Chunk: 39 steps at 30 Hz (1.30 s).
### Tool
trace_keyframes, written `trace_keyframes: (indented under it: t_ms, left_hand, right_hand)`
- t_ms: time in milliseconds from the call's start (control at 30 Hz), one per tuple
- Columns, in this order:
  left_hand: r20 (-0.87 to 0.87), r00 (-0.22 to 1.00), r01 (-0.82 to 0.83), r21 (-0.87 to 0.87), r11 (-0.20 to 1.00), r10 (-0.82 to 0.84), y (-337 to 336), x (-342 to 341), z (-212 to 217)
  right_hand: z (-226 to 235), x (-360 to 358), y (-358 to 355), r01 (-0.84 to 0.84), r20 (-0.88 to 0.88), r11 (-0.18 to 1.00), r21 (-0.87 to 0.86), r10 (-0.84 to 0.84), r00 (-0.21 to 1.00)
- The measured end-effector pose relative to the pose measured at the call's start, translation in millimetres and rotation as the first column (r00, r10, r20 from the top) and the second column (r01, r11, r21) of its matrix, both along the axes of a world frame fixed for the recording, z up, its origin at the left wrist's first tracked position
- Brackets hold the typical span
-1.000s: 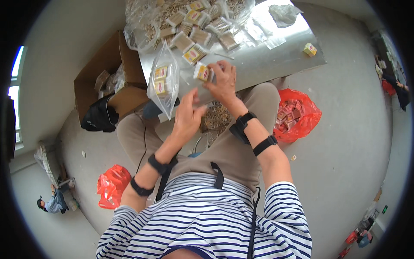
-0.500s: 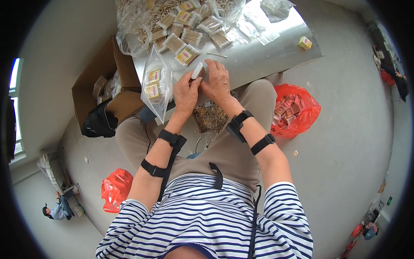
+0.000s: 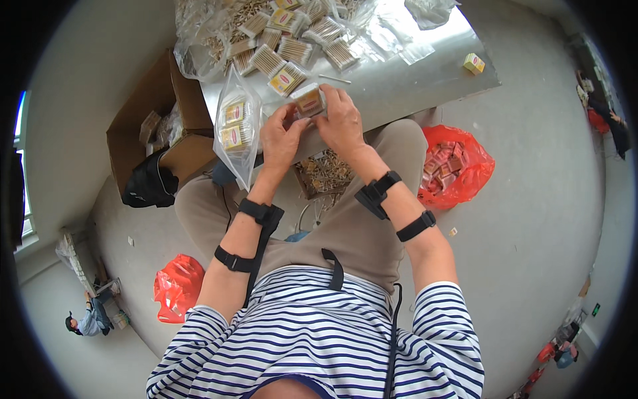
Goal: Packing small boxes of cotton swabs into plastic bags.
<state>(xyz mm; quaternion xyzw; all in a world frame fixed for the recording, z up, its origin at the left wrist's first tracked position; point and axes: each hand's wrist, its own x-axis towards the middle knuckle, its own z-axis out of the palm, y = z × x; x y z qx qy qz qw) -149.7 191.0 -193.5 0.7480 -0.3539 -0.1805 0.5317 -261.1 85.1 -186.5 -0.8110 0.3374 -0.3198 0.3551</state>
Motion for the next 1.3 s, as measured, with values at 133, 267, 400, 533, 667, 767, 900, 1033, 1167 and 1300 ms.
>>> trace_keyframes:
  t_ms: [133, 267, 400, 533, 667, 767, 900, 1033, 1167, 1300]
  left_hand:
    - [-0.095, 0.995, 0.03, 0.061, 0.998, -0.024, -9.9, 0.4, 0.4]
    - [-0.156, 0.987, 0.015, -0.068, 0.998, -0.026, -16.0, 2.1, 17.0]
    - [-0.015, 0.999, 0.04, -0.14, 0.989, -0.043, -16.6, 5.9, 27.1]
    - [0.079, 0.992, 0.097, 0.046, 0.994, -0.1, -18.6, 4.2, 13.2]
    - [0.242, 0.969, 0.057, -0.024, 0.998, -0.049, -20.6, 10.2, -3.3]
    - [0.023, 0.997, 0.078, 0.025, 0.997, -0.078, -19.8, 2.8, 15.3]
    - [-0.514, 0.839, 0.18, -0.048, 0.982, -0.179, -9.5, -3.6, 50.7]
    - [-0.566, 0.802, 0.173, -0.087, 0.981, -0.191, 0.1, -15.9, 65.4]
    - [-0.615, 0.768, 0.123, -0.13, 0.984, -0.177, 4.2, -28.7, 84.6]
    - [-0.439, 0.872, 0.217, -0.051, 0.975, -0.217, 18.1, -39.0, 101.0]
  right_hand:
    - [-5.2, 0.4, -8.0, 0.003, 0.042, 0.991, 0.131, -0.008, 0.999]
    - [31.6, 6.6, -10.5, -0.007, 0.182, 0.98, 0.201, -0.03, 0.983]
    - [46.4, -1.4, -8.8, -0.022, 0.204, 0.985, 0.173, -0.014, 0.979]
    - [-4.6, -18.8, -10.2, 0.017, 0.046, 0.988, 0.155, -0.025, 0.999]
    - [-8.2, -5.7, -18.9, -0.005, 0.089, 0.995, 0.101, -0.004, 0.996]
    - [2.6, -11.3, -18.1, -0.019, 0.073, 0.978, 0.205, 0.004, 0.997]
    - [50.2, -20.4, -13.2, -0.036, 0.024, 0.991, 0.131, 0.033, 0.999]
    - [78.7, -36.5, 3.2, -0.106, -0.14, 0.977, -0.184, 0.081, 0.987]
    - [93.6, -37.4, 23.5, -0.149, -0.168, 0.956, -0.252, 0.108, 0.98]
    - [93.2, -38.0, 26.6, -0.084, -0.216, 0.915, -0.394, -0.004, 0.976]
